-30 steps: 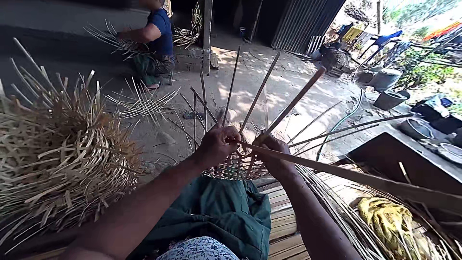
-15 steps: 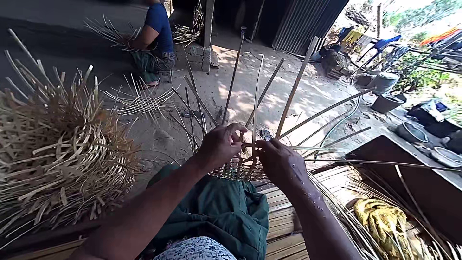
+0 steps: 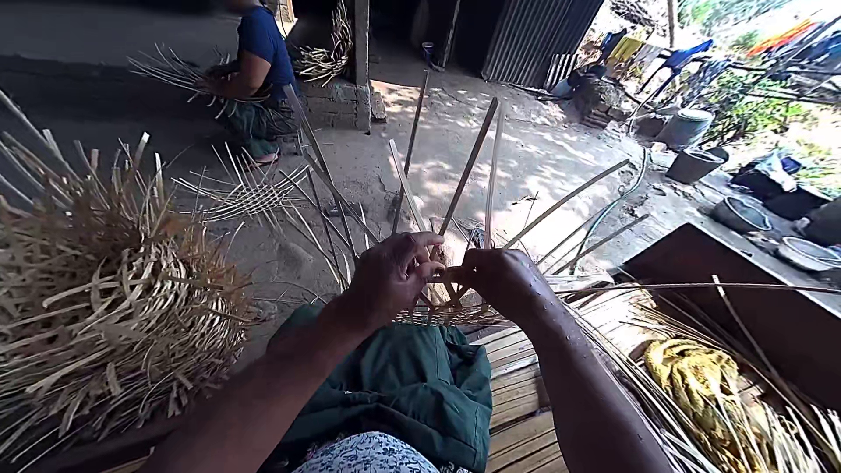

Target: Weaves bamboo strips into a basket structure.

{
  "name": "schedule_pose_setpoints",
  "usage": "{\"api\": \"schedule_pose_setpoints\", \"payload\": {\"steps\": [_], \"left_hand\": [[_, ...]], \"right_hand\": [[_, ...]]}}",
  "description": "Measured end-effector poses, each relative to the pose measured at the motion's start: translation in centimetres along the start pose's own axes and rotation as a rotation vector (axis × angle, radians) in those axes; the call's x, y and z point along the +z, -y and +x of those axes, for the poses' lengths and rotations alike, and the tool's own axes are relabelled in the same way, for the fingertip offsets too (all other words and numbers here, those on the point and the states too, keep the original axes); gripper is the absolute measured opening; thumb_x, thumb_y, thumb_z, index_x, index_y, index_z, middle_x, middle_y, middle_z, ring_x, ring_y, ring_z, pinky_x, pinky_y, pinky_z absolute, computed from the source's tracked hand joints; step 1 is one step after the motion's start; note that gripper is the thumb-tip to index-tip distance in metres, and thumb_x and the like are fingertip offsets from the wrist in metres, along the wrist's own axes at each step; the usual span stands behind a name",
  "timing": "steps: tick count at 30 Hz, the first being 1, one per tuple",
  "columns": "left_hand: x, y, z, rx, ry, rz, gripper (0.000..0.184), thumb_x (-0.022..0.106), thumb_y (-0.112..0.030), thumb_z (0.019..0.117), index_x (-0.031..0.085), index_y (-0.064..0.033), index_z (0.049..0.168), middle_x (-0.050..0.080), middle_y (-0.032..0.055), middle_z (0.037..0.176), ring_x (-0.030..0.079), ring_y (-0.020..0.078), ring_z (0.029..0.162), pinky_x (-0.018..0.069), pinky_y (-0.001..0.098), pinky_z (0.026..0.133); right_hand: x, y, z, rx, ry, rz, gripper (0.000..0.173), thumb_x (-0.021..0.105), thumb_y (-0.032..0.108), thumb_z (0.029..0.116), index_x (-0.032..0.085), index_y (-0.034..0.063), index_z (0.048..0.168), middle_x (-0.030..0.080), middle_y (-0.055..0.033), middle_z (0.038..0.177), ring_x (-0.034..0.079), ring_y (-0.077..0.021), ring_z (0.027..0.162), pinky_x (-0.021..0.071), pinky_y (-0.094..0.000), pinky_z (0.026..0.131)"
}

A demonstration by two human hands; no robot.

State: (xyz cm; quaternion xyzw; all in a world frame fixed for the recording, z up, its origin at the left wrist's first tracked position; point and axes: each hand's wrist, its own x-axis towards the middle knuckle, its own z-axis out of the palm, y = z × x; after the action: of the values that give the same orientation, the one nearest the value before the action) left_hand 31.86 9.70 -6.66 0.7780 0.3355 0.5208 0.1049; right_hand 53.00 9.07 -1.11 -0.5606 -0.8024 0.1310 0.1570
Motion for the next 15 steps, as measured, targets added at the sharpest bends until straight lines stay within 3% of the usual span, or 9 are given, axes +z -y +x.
{"api": "schedule_pose_setpoints", "payload": {"steps": [2, 3, 4, 6, 8, 11, 15], "left_hand": [[0.4, -0.5, 0.6, 0.223, 0.089, 0.206, 0.047, 0.072, -0.026, 0.0944, 0.063, -0.0061, 0.136, 0.073, 0.0091, 0.094, 0.069, 0.0203, 0.076, 0.0588, 0.0354, 0.066], [0.7, -0.3, 0.8, 0.273, 0.153, 0.309, 0.052, 0.07, -0.031, 0.0954, 0.06, -0.0092, 0.142, 0.072, 0.0102, 0.093, 0.069, 0.0248, 0.079, 0.0588, 0.039, 0.066], [0.8, 0.3, 1.1, 0.286, 0.21, 0.385, 0.055, 0.071, -0.032, 0.0947, 0.059, -0.0129, 0.145, 0.072, 0.0102, 0.089, 0.068, 0.0279, 0.077, 0.0561, 0.0411, 0.062], [0.5, 1.5, 2.0, 0.257, 0.296, 0.491, 0.052, 0.072, -0.027, 0.0939, 0.061, -0.0159, 0.144, 0.071, 0.0113, 0.085, 0.067, 0.0323, 0.078, 0.0542, 0.0445, 0.06], [-0.1, 1.9, 2.9, 0.197, 0.284, 0.499, 0.048, 0.073, -0.02, 0.0921, 0.066, -0.0133, 0.139, 0.071, 0.0121, 0.088, 0.068, 0.0338, 0.084, 0.0569, 0.0461, 0.066], [-0.7, 0.9, 3.8, 0.124, 0.161, 0.405, 0.035, 0.077, -0.015, 0.0876, 0.075, -0.0108, 0.122, 0.072, 0.0109, 0.096, 0.065, 0.0315, 0.092, 0.0561, 0.0447, 0.078], [-0.1, -0.3, 3.6, 0.037, 0.122, 0.319, 0.032, 0.087, -0.022, 0.0783, 0.073, -0.0083, 0.104, 0.071, 0.0073, 0.089, 0.066, 0.0266, 0.085, 0.0552, 0.0428, 0.073]], "right_hand": [[0.9, 0.6, -0.6, -0.063, -0.144, -0.032, 0.029, 0.073, 0.034, 0.0938, 0.072, 0.0072, 0.083, 0.066, -0.0086, 0.071, 0.066, -0.028, 0.068, 0.0517, -0.0542, 0.063], [1.5, 1.0, -0.9, -0.098, -0.234, -0.069, 0.02, 0.074, 0.027, 0.0934, 0.074, 0.0074, 0.089, 0.069, -0.0102, 0.078, 0.068, -0.0293, 0.069, 0.0549, -0.0549, 0.062], [2.0, 1.4, -1.1, -0.123, -0.315, -0.116, 0.015, 0.072, 0.021, 0.0948, 0.076, 0.0076, 0.099, 0.07, -0.0126, 0.086, 0.07, -0.0311, 0.071, 0.0569, -0.0547, 0.062], [3.0, 1.5, -1.2, -0.175, -0.506, -0.197, 0.013, 0.067, 0.014, 0.0962, 0.077, 0.0082, 0.104, 0.068, -0.0128, 0.087, 0.069, -0.0296, 0.071, 0.0571, -0.0481, 0.058], [3.3, 1.6, -1.4, -0.148, -0.594, -0.226, 0.016, 0.065, 0.01, 0.0963, 0.078, 0.0075, 0.105, 0.069, -0.0137, 0.088, 0.07, -0.0301, 0.072, 0.0576, -0.0466, 0.058], [3.3, 1.7, -1.0, -0.016, -0.545, -0.275, 0.028, 0.062, 0.019, 0.1017, 0.073, 0.0057, 0.123, 0.069, -0.0174, 0.093, 0.07, -0.0348, 0.072, 0.0562, -0.0512, 0.057], [3.6, 2.1, -0.3, 0.064, -0.576, -0.363, 0.026, 0.062, 0.03, 0.1026, 0.074, 0.0084, 0.111, 0.068, -0.0156, 0.085, 0.069, -0.0354, 0.067, 0.0521, -0.0512, 0.052]]}}
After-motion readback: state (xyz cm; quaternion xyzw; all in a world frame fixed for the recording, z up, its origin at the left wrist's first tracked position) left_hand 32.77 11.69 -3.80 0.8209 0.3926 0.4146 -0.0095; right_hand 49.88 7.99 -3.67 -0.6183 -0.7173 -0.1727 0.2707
